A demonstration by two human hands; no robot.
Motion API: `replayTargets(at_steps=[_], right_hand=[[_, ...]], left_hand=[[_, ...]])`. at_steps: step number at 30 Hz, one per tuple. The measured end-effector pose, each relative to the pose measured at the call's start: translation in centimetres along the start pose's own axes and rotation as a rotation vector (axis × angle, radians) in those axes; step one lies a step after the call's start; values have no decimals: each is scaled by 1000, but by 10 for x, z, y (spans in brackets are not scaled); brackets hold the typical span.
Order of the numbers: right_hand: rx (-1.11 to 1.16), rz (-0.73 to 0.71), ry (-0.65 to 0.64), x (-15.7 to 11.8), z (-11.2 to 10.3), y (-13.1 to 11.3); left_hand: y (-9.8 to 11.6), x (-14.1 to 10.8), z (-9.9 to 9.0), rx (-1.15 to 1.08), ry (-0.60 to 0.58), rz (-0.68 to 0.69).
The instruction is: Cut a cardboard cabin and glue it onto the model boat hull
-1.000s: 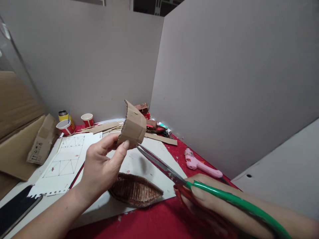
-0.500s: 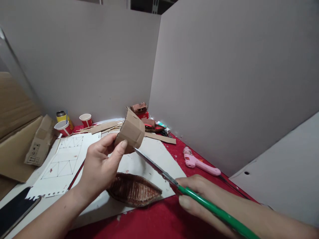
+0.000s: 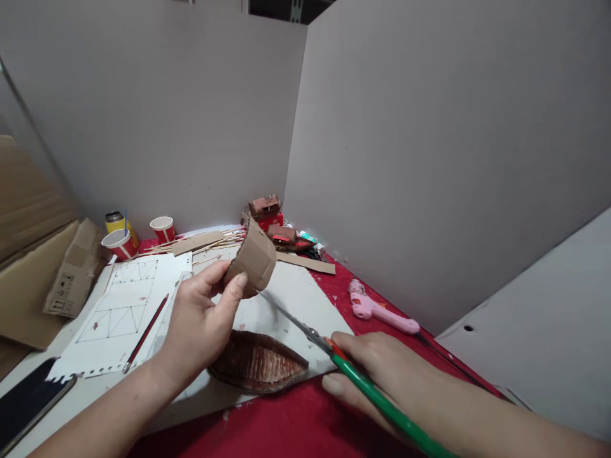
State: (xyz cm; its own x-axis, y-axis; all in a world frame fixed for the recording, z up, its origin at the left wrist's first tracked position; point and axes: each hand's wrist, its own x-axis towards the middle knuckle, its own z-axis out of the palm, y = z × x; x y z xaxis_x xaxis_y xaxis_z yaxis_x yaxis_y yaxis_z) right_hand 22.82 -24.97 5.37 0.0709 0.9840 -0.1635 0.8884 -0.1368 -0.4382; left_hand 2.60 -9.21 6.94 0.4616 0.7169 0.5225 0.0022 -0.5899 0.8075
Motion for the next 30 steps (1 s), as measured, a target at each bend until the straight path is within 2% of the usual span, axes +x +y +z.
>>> replayTargets(at_steps=[3, 8, 11, 15, 23, 26, 30], right_hand=[[-45, 41, -49, 3, 3, 3], [46, -9, -73, 2, 3, 5], [65, 16, -68, 3, 4, 5], [115, 28, -76, 5, 7, 7], [143, -31, -74, 4, 1, 9], [106, -48, -57, 4, -6, 7], [87, -44, -59, 4, -10, 4]], left_hand=[[-1, -2, 2, 36, 0, 47], [-4, -5, 8, 290, 80, 267], [-6, -6, 11, 327, 83, 297], [-9, -7, 10, 264, 84, 218], [-1, 3, 3, -136, -31, -54], [5, 9, 0, -191, -80, -73], [4, 7, 0, -116, -54, -56]])
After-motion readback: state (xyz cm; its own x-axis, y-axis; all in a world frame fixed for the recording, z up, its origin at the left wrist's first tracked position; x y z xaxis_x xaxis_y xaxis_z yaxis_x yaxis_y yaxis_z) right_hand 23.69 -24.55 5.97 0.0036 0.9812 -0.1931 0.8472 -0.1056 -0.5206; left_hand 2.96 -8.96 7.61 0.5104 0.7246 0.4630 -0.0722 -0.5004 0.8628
